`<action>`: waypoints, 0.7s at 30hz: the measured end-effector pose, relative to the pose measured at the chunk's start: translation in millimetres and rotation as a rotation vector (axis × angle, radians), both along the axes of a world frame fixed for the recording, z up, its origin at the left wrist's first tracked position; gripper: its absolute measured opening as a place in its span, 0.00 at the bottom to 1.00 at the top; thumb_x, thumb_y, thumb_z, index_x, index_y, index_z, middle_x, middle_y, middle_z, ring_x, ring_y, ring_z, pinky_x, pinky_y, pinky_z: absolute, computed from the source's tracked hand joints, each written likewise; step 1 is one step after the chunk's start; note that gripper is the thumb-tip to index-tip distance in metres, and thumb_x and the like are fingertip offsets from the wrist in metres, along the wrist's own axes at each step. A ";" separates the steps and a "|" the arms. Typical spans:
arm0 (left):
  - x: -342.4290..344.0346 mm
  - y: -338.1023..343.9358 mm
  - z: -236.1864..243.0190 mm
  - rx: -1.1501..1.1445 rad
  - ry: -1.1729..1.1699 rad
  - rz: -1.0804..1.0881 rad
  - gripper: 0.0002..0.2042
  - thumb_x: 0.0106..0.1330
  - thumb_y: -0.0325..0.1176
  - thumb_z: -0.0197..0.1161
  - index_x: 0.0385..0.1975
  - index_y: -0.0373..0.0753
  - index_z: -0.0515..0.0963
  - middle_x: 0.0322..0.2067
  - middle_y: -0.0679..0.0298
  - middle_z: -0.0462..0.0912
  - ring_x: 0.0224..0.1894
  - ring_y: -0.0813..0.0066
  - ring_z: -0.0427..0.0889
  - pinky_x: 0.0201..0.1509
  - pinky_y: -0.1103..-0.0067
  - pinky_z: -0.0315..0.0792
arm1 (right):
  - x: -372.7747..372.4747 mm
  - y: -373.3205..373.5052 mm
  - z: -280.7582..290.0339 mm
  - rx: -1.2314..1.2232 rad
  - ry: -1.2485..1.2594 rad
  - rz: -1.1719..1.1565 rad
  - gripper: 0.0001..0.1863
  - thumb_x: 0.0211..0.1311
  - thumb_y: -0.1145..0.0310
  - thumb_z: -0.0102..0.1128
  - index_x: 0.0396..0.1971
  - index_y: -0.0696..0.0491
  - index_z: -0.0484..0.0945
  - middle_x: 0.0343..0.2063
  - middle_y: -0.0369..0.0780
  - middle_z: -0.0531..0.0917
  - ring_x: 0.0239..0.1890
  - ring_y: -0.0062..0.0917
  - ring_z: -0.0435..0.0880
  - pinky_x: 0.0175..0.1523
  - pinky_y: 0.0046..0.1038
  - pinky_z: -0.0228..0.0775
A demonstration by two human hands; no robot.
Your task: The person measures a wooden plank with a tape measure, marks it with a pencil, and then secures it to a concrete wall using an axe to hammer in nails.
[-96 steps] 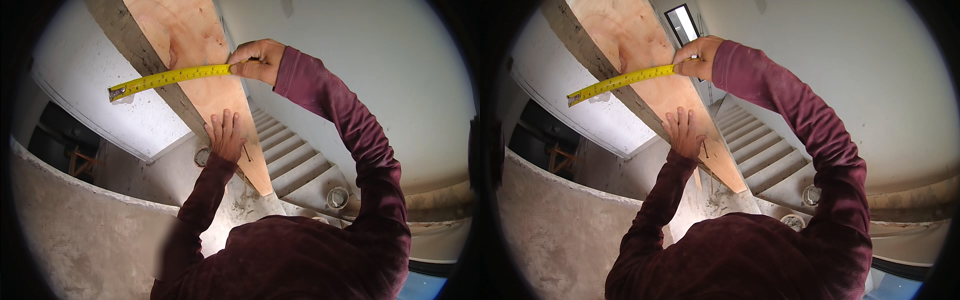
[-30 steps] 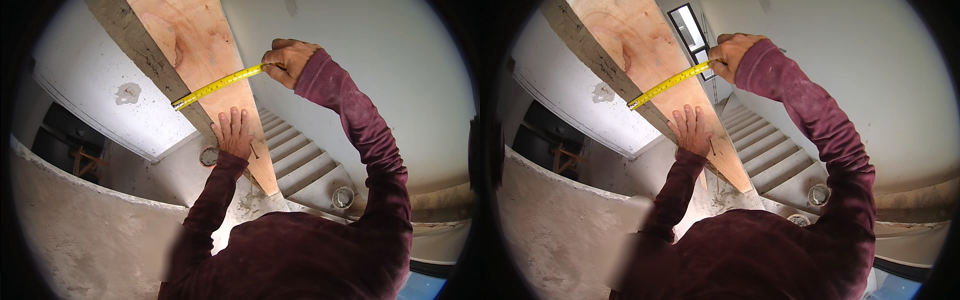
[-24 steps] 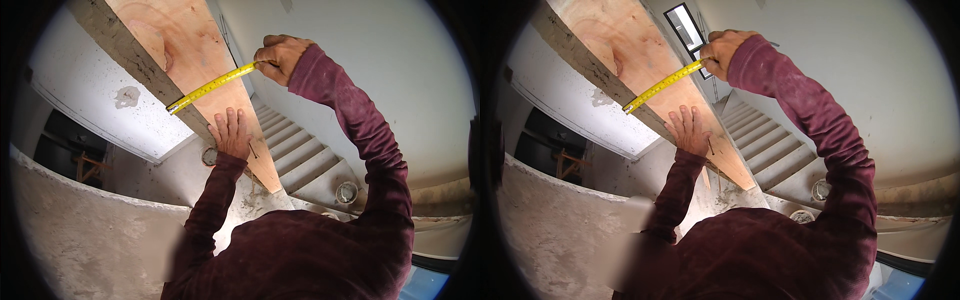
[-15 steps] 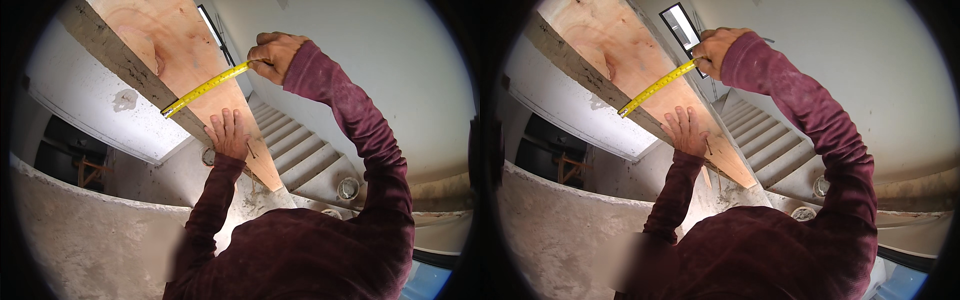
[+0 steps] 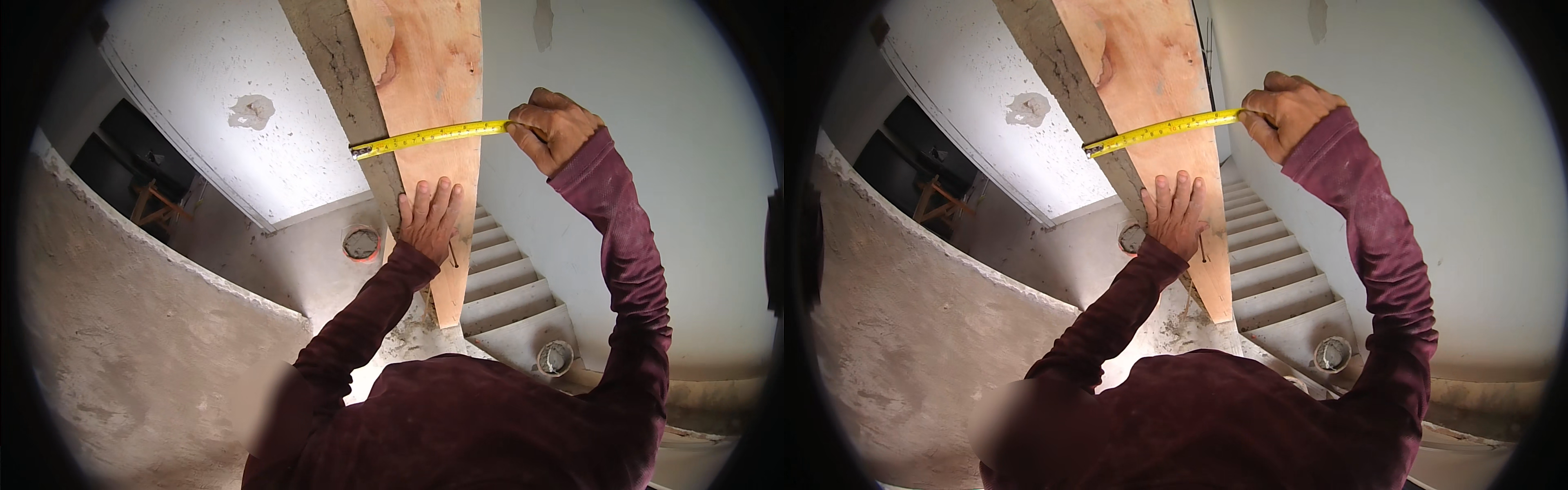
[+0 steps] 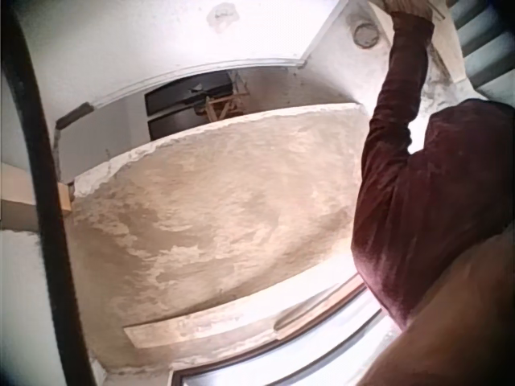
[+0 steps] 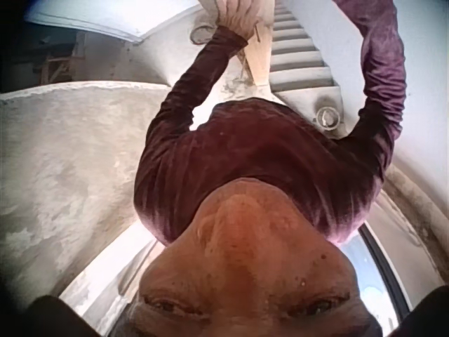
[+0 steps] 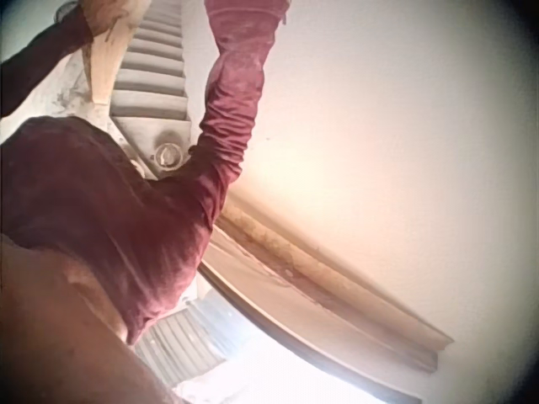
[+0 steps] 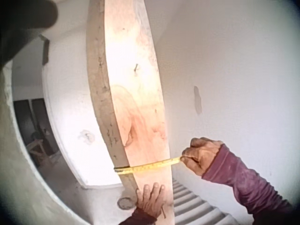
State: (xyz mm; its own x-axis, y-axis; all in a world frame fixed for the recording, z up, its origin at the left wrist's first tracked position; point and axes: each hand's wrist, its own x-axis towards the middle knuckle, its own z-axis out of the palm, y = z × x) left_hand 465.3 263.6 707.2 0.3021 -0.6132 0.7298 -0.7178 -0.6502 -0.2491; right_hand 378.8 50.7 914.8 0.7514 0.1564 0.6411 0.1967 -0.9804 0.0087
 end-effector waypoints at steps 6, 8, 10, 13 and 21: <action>1.9 1.6 -4.5 -0.004 0.048 0.016 0.46 0.46 0.44 0.73 0.66 0.44 0.57 0.70 0.55 0.46 0.71 0.43 0.35 0.66 0.43 0.37 | -5.1 8.1 6.0 -0.057 -0.045 0.008 0.10 0.60 0.63 0.57 0.33 0.52 0.83 0.25 0.38 0.78 0.29 0.30 0.80 0.35 0.32 0.75; 1.7 3.0 -4.7 0.013 0.074 0.026 0.46 0.46 0.44 0.73 0.67 0.43 0.55 0.70 0.54 0.44 0.71 0.41 0.34 0.65 0.41 0.36 | -4.2 7.7 4.1 -0.073 -0.067 0.007 0.11 0.61 0.62 0.56 0.34 0.53 0.83 0.24 0.38 0.78 0.28 0.30 0.80 0.34 0.31 0.75; 2.5 0.3 -4.6 0.010 0.090 0.007 0.47 0.46 0.44 0.73 0.67 0.43 0.54 0.70 0.53 0.44 0.71 0.39 0.33 0.65 0.40 0.36 | -1.6 2.7 -0.9 -0.083 -0.089 -0.015 0.11 0.61 0.62 0.56 0.34 0.52 0.83 0.24 0.38 0.78 0.29 0.30 0.80 0.35 0.32 0.76; 1.6 -0.8 -1.7 0.000 0.117 -0.019 0.47 0.46 0.41 0.74 0.67 0.41 0.54 0.70 0.50 0.44 0.70 0.36 0.33 0.64 0.38 0.35 | -1.7 1.6 -1.6 -0.081 -0.070 -0.036 0.12 0.62 0.61 0.55 0.34 0.52 0.83 0.25 0.38 0.78 0.31 0.29 0.81 0.36 0.32 0.77; -1.4 -2.2 0.0 -0.012 0.171 -0.020 0.48 0.46 0.40 0.73 0.68 0.39 0.53 0.69 0.46 0.43 0.69 0.31 0.34 0.63 0.36 0.32 | 2.5 -0.1 -7.0 -0.076 -0.059 -0.071 0.12 0.63 0.60 0.53 0.36 0.50 0.82 0.26 0.38 0.78 0.33 0.30 0.81 0.34 0.32 0.78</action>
State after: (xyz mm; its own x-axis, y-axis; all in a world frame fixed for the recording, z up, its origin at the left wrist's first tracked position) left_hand 463.9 261.3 707.2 0.4103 -0.6118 0.6763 -0.7618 -0.6376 -0.1146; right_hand 381.3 50.6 907.8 0.7236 0.1538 0.6729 0.1235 -0.9880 0.0930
